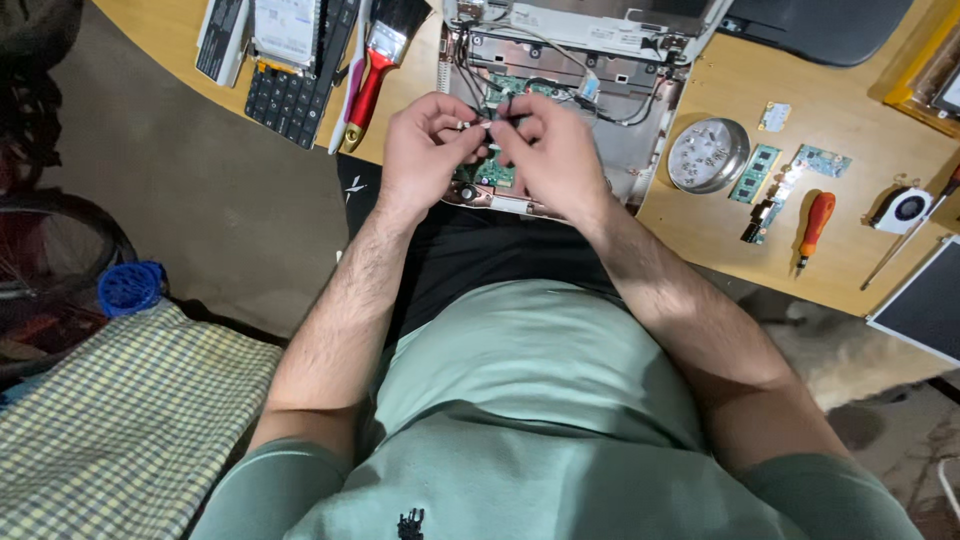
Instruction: The person uses a screwdriver to remove screws from a laptop's internal components. They then install a RAM module into the motherboard slot.
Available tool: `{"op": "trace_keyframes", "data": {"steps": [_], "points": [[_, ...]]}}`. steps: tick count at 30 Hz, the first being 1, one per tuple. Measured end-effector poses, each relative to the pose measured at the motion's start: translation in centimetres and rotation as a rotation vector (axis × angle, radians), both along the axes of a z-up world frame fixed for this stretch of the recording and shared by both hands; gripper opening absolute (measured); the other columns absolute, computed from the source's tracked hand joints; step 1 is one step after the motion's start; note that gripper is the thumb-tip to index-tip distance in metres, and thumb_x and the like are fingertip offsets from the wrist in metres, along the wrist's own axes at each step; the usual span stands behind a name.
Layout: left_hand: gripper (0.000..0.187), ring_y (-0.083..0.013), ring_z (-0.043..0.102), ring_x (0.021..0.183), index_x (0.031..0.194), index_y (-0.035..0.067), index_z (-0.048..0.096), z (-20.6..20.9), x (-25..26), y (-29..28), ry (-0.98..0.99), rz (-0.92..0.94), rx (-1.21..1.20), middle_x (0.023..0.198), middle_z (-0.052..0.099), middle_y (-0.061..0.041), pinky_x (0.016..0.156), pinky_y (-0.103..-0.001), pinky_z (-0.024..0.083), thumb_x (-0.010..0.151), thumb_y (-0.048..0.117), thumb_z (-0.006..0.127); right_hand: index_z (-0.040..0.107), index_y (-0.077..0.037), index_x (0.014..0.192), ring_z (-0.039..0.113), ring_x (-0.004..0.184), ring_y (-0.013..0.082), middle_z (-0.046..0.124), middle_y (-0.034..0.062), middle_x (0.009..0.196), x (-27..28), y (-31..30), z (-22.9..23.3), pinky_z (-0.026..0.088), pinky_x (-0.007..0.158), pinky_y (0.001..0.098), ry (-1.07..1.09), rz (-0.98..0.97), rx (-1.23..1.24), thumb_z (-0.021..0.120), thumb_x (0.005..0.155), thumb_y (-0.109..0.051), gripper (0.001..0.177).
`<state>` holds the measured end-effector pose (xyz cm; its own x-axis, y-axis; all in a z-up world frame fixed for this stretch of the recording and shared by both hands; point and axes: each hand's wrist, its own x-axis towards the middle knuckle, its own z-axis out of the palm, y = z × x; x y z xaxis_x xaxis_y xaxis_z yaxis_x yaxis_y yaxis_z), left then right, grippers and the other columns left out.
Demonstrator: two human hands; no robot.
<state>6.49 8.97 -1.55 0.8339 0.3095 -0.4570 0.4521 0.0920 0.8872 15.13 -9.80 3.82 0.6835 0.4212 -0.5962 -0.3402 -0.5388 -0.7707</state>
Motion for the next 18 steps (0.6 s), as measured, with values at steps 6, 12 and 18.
{"op": "trace_keyframes", "data": {"steps": [6, 12, 18], "points": [[0.013, -0.0107, 0.092, 0.079, 0.121, 0.009, 0.085, 0.2, 0.0, 0.5, -0.05, -0.071, 0.177, 0.094, 0.089, -0.001, 0.077, -0.024, 0.076, 0.11, 0.002, 0.088, 0.078, -0.008, 0.132, 0.073, 0.058, 0.0064, 0.086, 0.0032, 0.107, 2.0, -0.4, -2.0, 0.06, 0.047, 0.0229, -0.006, -0.095, -0.011, 0.069, 0.126, -0.014, 0.012], [0.015, -0.0082, 0.07, 0.077, 0.123, 0.011, 0.091, 1.5, 0.4, 1.5, -0.157, -0.123, 0.438, 0.119, 0.087, -0.005, 0.071, -0.026, 0.062, 0.11, 0.005, 0.089, 0.076, -0.01, 0.13, 0.088, 0.071, 0.0124, 0.078, 0.0046, 0.118, 3.0, -1.3, -2.1, 0.059, 0.052, 0.0253, -0.174, -0.106, 0.03, 0.074, 0.123, -0.014, 0.008], [0.033, -0.0033, 0.069, 0.07, 0.147, 0.013, 0.085, 1.4, 1.6, -0.9, -0.071, -0.199, 0.373, 0.142, 0.087, -0.014, 0.06, -0.016, 0.071, 0.114, 0.015, 0.086, 0.083, -0.006, 0.131, 0.087, 0.065, 0.0118, 0.084, 0.0082, 0.114, 3.7, -2.0, -4.3, 0.046, 0.046, 0.0218, -0.375, -0.128, 0.092, 0.075, 0.123, -0.012, 0.012]]}}
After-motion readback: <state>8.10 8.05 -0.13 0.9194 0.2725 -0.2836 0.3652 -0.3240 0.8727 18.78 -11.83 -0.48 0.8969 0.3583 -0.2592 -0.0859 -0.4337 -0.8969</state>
